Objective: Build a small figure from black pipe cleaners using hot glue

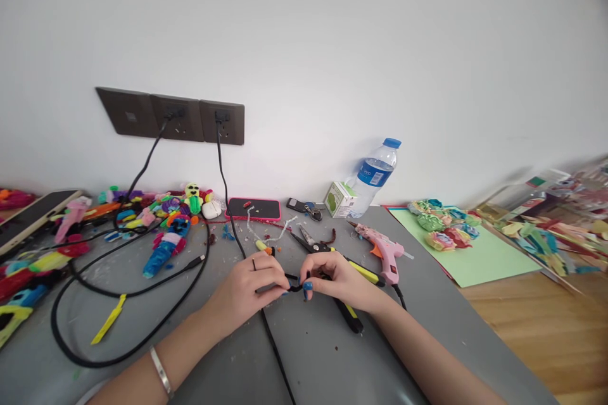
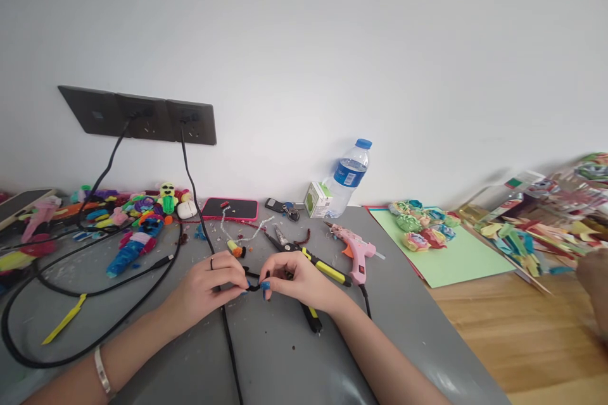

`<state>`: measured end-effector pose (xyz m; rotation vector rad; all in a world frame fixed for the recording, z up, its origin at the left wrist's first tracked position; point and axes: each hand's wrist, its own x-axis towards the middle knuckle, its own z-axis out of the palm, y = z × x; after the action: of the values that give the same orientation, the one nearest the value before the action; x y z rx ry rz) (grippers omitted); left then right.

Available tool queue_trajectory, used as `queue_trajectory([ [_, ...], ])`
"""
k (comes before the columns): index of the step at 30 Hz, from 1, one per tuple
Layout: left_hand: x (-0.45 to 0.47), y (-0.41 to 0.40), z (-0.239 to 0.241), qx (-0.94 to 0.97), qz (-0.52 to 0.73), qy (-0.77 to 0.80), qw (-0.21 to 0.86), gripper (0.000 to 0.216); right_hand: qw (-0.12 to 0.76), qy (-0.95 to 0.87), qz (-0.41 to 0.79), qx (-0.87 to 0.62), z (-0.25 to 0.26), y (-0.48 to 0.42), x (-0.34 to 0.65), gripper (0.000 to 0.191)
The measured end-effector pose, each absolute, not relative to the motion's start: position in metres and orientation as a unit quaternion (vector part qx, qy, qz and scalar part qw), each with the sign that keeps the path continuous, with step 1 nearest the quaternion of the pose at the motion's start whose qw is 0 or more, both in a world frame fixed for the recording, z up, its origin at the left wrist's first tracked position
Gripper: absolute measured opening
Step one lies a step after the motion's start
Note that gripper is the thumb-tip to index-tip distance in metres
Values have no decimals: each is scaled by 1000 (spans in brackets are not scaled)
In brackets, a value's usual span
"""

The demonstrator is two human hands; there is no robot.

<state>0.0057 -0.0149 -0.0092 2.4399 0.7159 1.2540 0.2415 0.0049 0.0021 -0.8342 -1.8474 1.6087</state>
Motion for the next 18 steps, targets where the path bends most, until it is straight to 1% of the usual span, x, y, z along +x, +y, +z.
queue_trajectory([
  [11,7,-15,-8,853,432,254,147,15,272,-689,593,-316,1,6,242,30],
  [18,7,-16,-7,852,435,252,148,15,271,-686,595,-320,2,5,241,30],
])
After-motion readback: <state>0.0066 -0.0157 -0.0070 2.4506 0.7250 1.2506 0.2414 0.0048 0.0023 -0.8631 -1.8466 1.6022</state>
